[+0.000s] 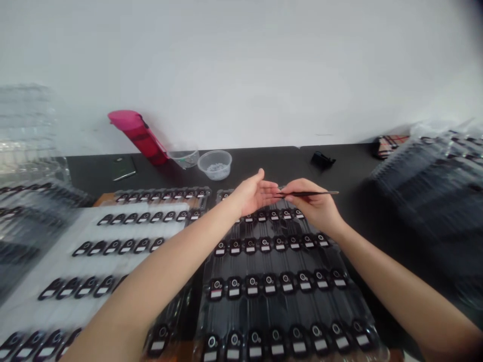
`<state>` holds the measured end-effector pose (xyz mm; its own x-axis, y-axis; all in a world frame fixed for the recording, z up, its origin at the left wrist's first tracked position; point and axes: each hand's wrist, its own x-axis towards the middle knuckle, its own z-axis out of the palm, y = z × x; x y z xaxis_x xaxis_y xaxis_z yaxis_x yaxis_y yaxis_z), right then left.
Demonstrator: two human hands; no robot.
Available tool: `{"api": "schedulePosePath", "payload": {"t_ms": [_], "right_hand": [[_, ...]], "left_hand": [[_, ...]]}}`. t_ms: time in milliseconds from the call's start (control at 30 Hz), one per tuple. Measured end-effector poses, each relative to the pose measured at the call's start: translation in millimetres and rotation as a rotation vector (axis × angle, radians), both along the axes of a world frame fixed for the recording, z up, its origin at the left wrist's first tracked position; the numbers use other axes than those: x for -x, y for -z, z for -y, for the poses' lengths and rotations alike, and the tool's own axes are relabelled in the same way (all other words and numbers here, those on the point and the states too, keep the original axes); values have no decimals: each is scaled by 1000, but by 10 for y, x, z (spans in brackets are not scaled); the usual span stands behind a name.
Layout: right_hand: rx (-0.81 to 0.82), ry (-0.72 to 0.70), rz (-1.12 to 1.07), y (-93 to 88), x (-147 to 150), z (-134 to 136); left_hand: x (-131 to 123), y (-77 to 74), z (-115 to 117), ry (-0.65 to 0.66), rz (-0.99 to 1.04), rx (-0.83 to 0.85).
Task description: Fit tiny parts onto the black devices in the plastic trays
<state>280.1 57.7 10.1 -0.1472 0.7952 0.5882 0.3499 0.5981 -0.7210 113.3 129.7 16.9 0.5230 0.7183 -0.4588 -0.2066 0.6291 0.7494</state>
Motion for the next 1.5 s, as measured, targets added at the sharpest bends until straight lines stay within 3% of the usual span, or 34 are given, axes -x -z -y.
{"api": "schedulePosePath", "payload": {"t_ms": [233,700,900,1000,1100,1200,1333,1500], "right_hand": [[0,-66,104,-20,18,-29],[4,-39,132,-15,-18,-44],[139,70,-143,42,-25,-77],[258,141,-318,126,-64,-151],[332,195,-384,226,-101,-259],[395,228,-360,309,-102,-362],[447,222,-336,368,-52,-446],[451,210,-322,429,-23,-497]], "left_hand": [[11,-13,35,27,-14,-16],[3,-41,54,45,-40,-42],[-25,-55,51,46,-95,-78],[-23,-10,-24,42,-285,-239],[-10,60,-157,1,-677,-631],[-8,118,-292,79,-984,-941],[-53,158,-393,257,-1175,-1031],[-114,194,-414,330,-1218,-1013]]}}
